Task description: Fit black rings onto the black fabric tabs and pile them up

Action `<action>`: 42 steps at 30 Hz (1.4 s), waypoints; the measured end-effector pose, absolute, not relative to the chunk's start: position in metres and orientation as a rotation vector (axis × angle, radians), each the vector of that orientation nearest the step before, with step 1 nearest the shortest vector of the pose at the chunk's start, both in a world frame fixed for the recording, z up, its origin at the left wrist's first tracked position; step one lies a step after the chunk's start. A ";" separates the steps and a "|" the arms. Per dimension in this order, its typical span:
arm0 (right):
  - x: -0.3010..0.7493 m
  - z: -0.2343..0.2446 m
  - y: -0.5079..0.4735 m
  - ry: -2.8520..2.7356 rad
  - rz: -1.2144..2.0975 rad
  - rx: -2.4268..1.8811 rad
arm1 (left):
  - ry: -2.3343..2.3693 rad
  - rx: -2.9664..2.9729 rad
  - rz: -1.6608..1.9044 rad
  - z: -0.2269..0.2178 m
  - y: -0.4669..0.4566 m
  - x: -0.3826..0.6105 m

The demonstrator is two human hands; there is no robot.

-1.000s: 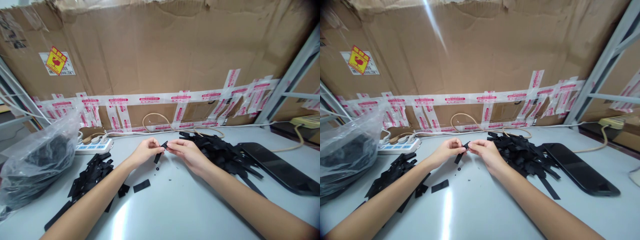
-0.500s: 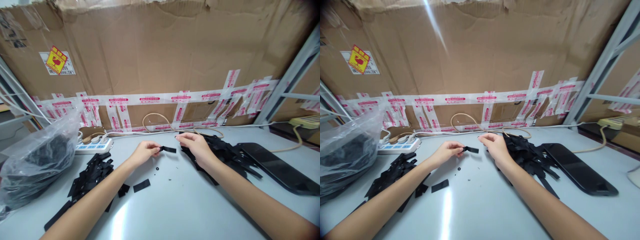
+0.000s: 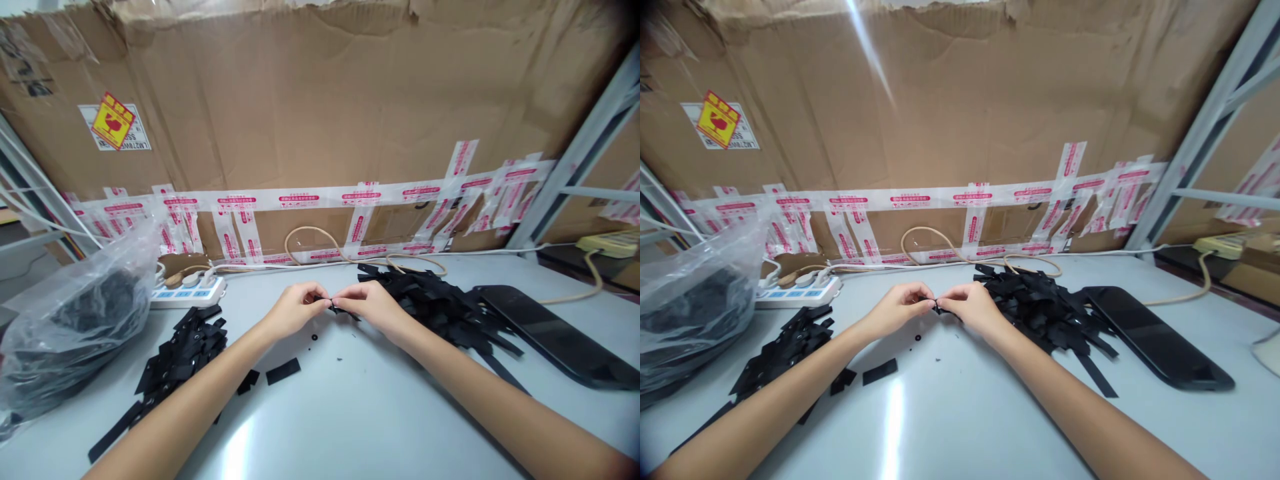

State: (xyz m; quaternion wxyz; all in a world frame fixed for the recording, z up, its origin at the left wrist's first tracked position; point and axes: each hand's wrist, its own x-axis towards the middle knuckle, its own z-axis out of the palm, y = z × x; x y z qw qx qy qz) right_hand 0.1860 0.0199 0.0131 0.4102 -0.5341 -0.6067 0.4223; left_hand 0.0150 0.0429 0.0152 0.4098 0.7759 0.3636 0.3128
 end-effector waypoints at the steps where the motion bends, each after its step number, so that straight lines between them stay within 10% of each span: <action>1: 0.186 0.013 0.020 -1.510 1.088 -1.339 | 0.909 1.955 0.801 0.016 0.043 0.015; 42: 0.184 0.010 0.018 -1.268 1.363 -1.196 | 1.052 1.960 0.878 0.019 0.032 0.022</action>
